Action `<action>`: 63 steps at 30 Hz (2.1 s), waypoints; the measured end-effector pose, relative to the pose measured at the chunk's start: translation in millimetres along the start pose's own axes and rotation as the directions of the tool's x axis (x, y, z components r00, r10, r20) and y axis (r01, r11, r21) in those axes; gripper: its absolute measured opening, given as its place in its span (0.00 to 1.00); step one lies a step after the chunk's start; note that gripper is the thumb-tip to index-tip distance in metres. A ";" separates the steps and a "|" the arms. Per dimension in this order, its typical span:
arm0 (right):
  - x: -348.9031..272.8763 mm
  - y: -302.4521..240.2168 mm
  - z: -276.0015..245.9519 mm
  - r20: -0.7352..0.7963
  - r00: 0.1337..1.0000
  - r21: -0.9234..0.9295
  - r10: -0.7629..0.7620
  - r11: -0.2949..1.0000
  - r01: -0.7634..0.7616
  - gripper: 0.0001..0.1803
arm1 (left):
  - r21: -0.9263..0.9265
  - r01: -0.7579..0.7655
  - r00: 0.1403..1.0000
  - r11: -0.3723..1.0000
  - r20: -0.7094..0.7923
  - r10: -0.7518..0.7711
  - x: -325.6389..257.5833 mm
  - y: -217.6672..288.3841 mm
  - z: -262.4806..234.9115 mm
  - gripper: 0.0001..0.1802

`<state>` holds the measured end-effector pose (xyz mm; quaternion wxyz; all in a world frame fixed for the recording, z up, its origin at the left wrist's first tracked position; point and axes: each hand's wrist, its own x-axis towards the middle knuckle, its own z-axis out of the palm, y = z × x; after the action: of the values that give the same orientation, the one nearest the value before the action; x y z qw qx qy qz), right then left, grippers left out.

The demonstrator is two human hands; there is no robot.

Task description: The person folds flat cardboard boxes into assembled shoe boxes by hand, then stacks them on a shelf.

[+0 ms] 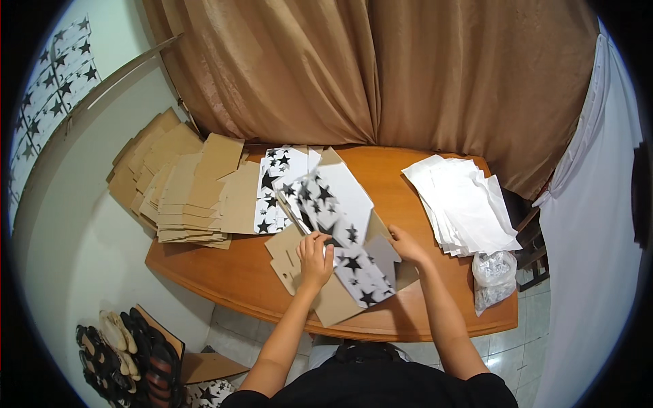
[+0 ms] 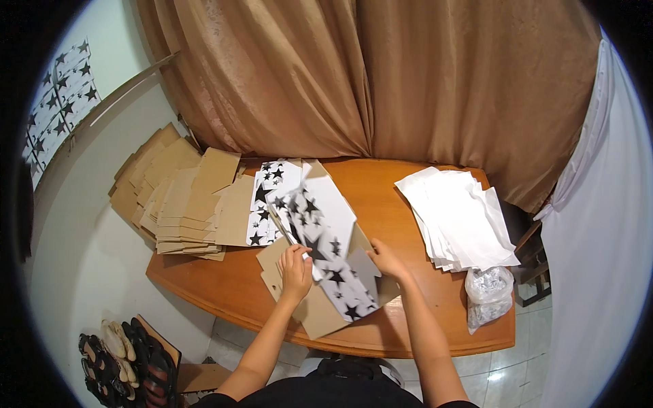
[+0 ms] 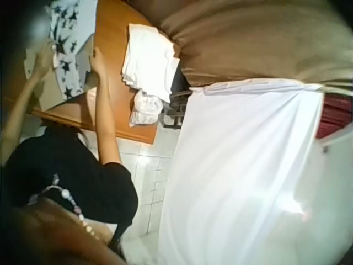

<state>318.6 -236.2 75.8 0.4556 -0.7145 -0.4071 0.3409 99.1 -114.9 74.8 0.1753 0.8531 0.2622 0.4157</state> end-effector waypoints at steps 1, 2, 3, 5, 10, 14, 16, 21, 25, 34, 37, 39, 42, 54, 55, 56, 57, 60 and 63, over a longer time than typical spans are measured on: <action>2.7 13.6 -3.9 0.028 0.999 -0.032 0.022 0.999 -0.021 0.12 | 0.003 0.001 1.000 1.000 0.000 -0.001 -5.4 -5.4 0.3 0.15; 2.6 19.8 -6.3 0.061 0.997 -0.065 0.045 0.997 -0.041 0.12 | 0.030 0.019 0.999 0.999 0.035 -0.020 -11.3 -10.5 -1.9 0.15; 2.3 26.1 -10.0 0.068 0.997 -0.063 0.044 0.997 -0.040 0.12 | 0.057 0.036 0.997 0.998 0.070 -0.039 -16.6 -15.8 -3.6 0.14; -3.8 32.8 -15.4 0.102 0.942 -0.037 0.319 0.948 -0.317 0.13 | 0.097 0.074 0.989 0.993 0.122 -0.086 -30.4 -27.9 -6.4 0.14; 3.8 95.1 -42.0 0.151 0.922 0.067 0.356 0.927 -0.369 0.20 | 0.224 0.160 0.928 0.961 0.297 -0.224 -35.8 -67.0 12.3 0.16; 1.9 103.7 -36.1 0.012 0.796 0.403 0.605 0.725 -0.558 0.24 | 0.275 0.103 0.909 0.956 0.364 -0.203 -35.8 -96.4 20.3 0.17; -0.8 83.2 -28.2 0.012 0.876 0.154 0.483 0.864 -0.479 0.25 | 0.323 0.069 0.889 0.944 0.409 -0.205 -31.9 -115.0 26.9 0.21; 0.3 78.1 -13.1 -0.102 0.928 -0.214 0.358 0.903 -0.372 0.28 | 0.341 -0.067 0.796 0.938 0.585 -0.156 2.6 -139.0 49.7 0.29; -4.6 90.5 -7.2 -0.122 0.930 -0.148 0.348 0.920 -0.364 0.26 | 0.377 -0.197 0.676 0.905 0.721 -0.153 22.4 -153.4 63.1 0.33; -15.4 37.3 -13.5 -0.081 0.918 -0.204 0.388 0.895 -0.397 0.20 | 0.406 -0.335 0.664 0.850 0.742 -0.093 35.0 -187.1 63.7 0.37; -21.4 13.3 -8.2 -0.073 0.929 -0.158 0.363 0.916 -0.370 0.18 | 0.405 -0.337 0.655 0.850 0.749 -0.097 46.3 -204.5 62.1 0.37; -28.0 -0.8 -5.2 -0.069 0.927 -0.105 0.369 0.921 -0.374 0.16 | 0.404 -0.363 0.668 0.840 0.741 -0.067 58.0 -210.0 60.4 0.36; -34.4 -17.1 -1.7 -0.041 0.943 -0.076 0.329 0.940 -0.331 0.14 | 0.450 -0.340 0.705 0.826 0.703 -0.093 71.2 -228.6 53.6 0.38; -42.0 -74.2 -17.5 -0.129 0.957 -0.199 0.261 0.938 -0.283 0.13 | 0.164 -0.611 0.614 0.774 0.715 0.333 108.8 -223.1 32.2 0.21; -36.4 -77.9 -13.7 -0.079 0.964 -0.186 0.255 0.946 -0.265 0.12 | 0.173 -0.610 0.619 0.773 0.713 0.328 106.2 -223.6 33.4 0.21; -32.2 -84.0 -9.1 -0.077 0.965 -0.189 0.249 0.947 -0.260 0.12 | 0.169 -0.601 0.646 0.781 0.678 0.351 102.5 -228.6 39.8 0.18; -29.4 -91.1 -4.8 -0.050 0.965 -0.175 0.256 0.949 -0.261 0.11 | 0.163 -0.594 0.671 0.788 0.641 0.373 99.2 -234.7 45.2 0.15; -29.2 -102.9 -1.3 -0.028 0.960 -0.185 0.277 0.943 -0.278 0.10 | 0.214 -0.598 0.716 0.772 0.576 0.395 98.7 -252.9 52.8 0.11; -40.5 -94.8 -4.0 -0.074 0.956 -0.211 0.285 0.932 -0.294 0.09 | 0.234 -0.606 0.752 0.760 0.479 0.452 103.6 -255.8 54.9 0.11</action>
<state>278.6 -249.8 169.9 0.3272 -0.8196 -0.3228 0.3420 119.5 147.0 -26.0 -0.0696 0.9745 0.0381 0.2100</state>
